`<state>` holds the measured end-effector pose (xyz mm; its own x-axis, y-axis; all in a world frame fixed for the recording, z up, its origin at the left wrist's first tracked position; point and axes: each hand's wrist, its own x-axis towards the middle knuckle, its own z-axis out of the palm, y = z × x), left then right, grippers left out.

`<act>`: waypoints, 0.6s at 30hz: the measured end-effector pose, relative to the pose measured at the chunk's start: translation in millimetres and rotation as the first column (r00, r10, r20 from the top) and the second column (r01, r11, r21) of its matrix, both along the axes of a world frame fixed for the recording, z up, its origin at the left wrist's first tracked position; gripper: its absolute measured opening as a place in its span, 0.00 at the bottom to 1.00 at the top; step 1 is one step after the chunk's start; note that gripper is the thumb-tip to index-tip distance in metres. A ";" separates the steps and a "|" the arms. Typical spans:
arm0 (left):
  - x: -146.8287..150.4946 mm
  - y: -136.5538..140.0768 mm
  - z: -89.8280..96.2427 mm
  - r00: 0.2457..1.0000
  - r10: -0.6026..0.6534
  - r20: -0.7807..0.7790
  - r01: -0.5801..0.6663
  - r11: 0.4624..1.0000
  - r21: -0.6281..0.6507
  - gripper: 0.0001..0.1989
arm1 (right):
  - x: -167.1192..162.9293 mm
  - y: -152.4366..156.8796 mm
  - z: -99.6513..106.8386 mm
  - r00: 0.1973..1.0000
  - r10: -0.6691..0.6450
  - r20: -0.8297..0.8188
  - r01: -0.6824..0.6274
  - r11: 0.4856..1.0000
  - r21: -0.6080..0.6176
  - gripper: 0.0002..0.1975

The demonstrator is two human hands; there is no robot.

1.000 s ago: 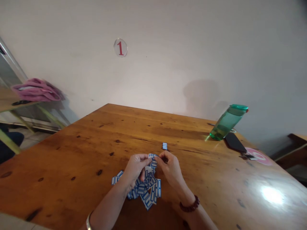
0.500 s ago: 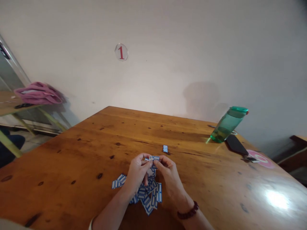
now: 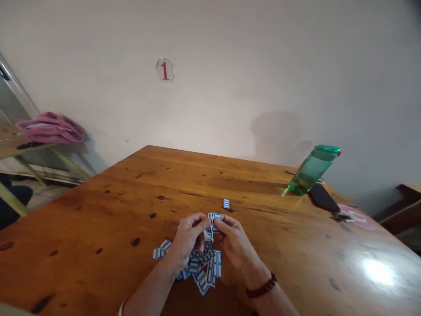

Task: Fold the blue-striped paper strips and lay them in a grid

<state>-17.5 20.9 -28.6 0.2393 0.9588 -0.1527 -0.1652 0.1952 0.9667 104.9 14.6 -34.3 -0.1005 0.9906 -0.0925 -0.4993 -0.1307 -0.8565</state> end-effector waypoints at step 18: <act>-1.3 -3.1 5.8 0.997 -0.046 0.063 0.045 0.999 0.018 0.14 | 3.9 -1.3 3.4 0.982 0.128 -0.136 -0.135 0.989 -0.051 0.08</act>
<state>-18.9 17.8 -22.8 0.2915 0.9490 -0.1199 -0.2176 0.1878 0.9578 108.8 13.4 -30.9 -0.2448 0.9611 -0.1279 -0.5826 -0.2513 -0.7729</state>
